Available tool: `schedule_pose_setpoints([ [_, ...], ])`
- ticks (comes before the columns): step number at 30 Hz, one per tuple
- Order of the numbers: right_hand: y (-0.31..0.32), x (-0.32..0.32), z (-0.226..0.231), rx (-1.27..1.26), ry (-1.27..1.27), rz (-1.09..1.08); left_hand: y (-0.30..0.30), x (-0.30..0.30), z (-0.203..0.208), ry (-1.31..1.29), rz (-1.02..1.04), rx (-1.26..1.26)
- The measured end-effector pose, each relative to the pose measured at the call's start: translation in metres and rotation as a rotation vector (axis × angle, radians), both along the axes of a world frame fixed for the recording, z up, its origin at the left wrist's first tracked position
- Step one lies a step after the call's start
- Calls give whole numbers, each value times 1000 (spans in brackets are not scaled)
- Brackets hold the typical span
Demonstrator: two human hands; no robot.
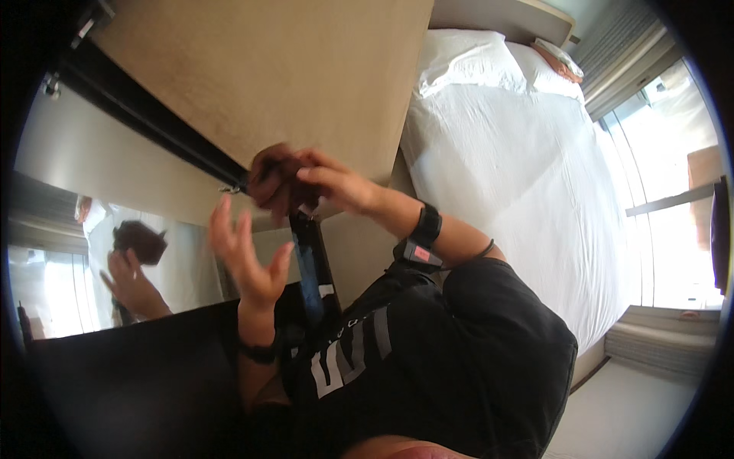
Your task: The person wipes various furniture surfaces in a bedroom using a cloth, including the exterior of a wardrobe, a wooden shelf inside the wardrobe, a bedside table, the inside of a drawer, the side of the wardrobe, and a door.
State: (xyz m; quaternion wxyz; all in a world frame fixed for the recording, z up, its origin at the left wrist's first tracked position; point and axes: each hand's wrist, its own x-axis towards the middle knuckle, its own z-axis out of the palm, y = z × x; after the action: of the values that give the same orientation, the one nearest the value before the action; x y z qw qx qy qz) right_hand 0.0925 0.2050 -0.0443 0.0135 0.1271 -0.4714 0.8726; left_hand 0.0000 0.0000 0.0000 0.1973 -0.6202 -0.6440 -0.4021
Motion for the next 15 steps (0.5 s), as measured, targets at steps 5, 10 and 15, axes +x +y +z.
schedule_pose_setpoints([
  [5, 53, 31, 47, 78, -78, -163, 134, 10, -27, -455, 29, 197],
  [10, 211, 94, 69, 790, 79, -885, 206, 11, 12, -109, 362, 519],
  [15, 294, 62, 53, 489, 35, -1061, 268, -33, 72, 190, 560, 793],
])
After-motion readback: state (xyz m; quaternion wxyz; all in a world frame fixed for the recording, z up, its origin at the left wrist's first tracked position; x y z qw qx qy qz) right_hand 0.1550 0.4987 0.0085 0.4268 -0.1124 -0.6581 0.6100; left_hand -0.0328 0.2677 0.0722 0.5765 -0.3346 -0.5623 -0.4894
